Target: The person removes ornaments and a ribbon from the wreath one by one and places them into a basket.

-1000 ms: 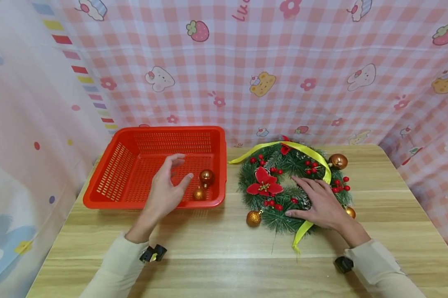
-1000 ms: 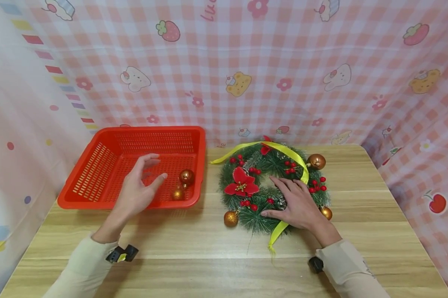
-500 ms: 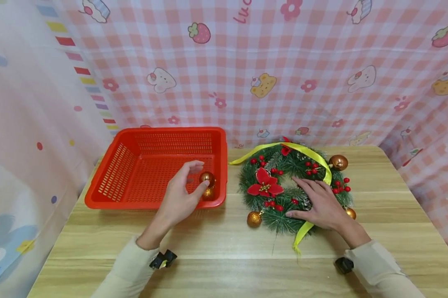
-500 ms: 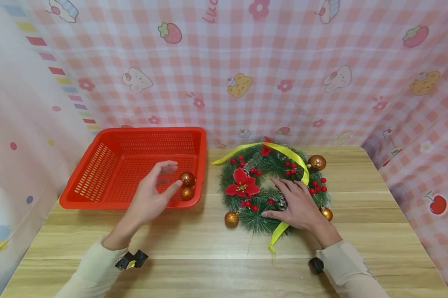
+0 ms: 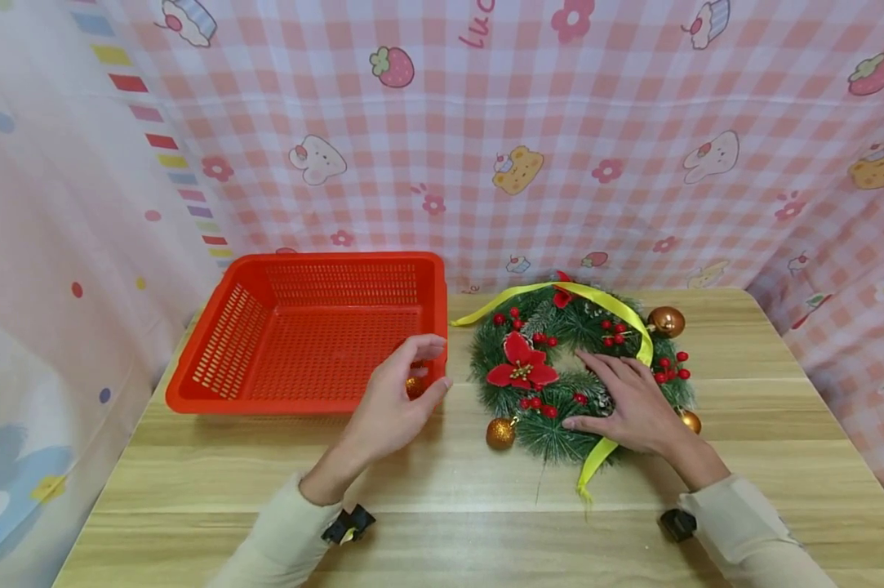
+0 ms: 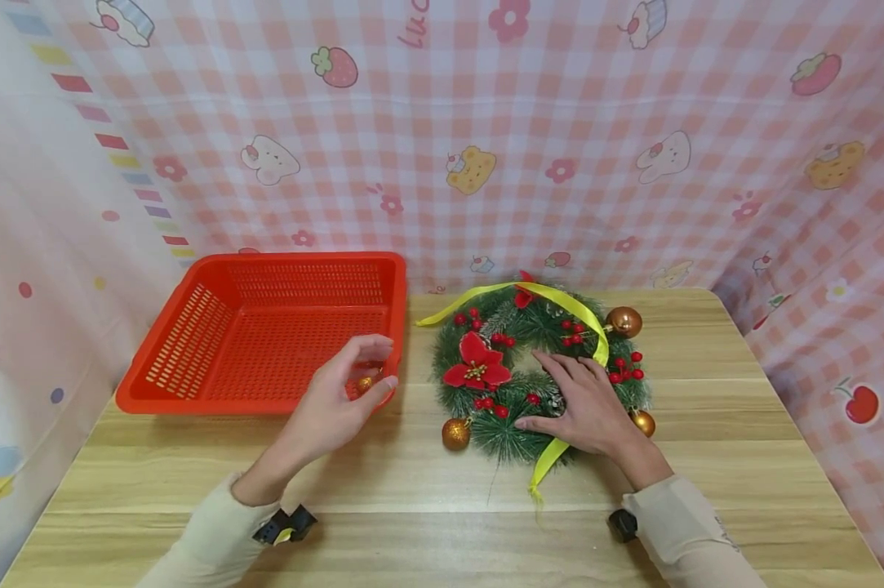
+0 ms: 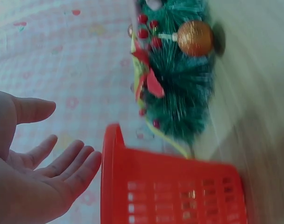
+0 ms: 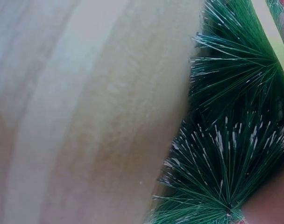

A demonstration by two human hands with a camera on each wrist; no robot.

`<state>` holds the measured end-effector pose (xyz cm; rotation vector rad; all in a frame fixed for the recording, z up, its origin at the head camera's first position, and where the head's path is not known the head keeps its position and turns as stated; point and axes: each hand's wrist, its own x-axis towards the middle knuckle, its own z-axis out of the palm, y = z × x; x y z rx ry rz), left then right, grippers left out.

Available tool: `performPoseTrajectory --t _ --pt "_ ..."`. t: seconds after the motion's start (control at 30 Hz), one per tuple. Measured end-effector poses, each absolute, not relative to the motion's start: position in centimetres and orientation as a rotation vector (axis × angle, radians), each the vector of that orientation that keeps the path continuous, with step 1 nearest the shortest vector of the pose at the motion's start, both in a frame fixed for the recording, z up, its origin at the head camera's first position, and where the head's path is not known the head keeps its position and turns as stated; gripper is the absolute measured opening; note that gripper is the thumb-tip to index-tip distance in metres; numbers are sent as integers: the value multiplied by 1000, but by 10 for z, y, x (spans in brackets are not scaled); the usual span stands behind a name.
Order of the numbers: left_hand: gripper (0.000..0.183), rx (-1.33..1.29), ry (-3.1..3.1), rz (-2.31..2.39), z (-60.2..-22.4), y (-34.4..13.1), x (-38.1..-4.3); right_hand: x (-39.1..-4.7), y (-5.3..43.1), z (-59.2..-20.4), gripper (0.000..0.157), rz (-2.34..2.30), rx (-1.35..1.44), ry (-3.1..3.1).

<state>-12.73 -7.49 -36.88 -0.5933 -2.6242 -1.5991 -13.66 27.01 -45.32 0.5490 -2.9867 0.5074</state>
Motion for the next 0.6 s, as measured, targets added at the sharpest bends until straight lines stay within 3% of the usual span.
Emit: performPoseTrajectory --t 0.33,0.6 --pt "41 -826 -2732 -1656 -381 -43 -107 -136 270 -454 102 510 539 -2990" --pt "43 -867 -2836 -1638 -399 -27 -102 -137 270 -454 101 522 525 -2982"
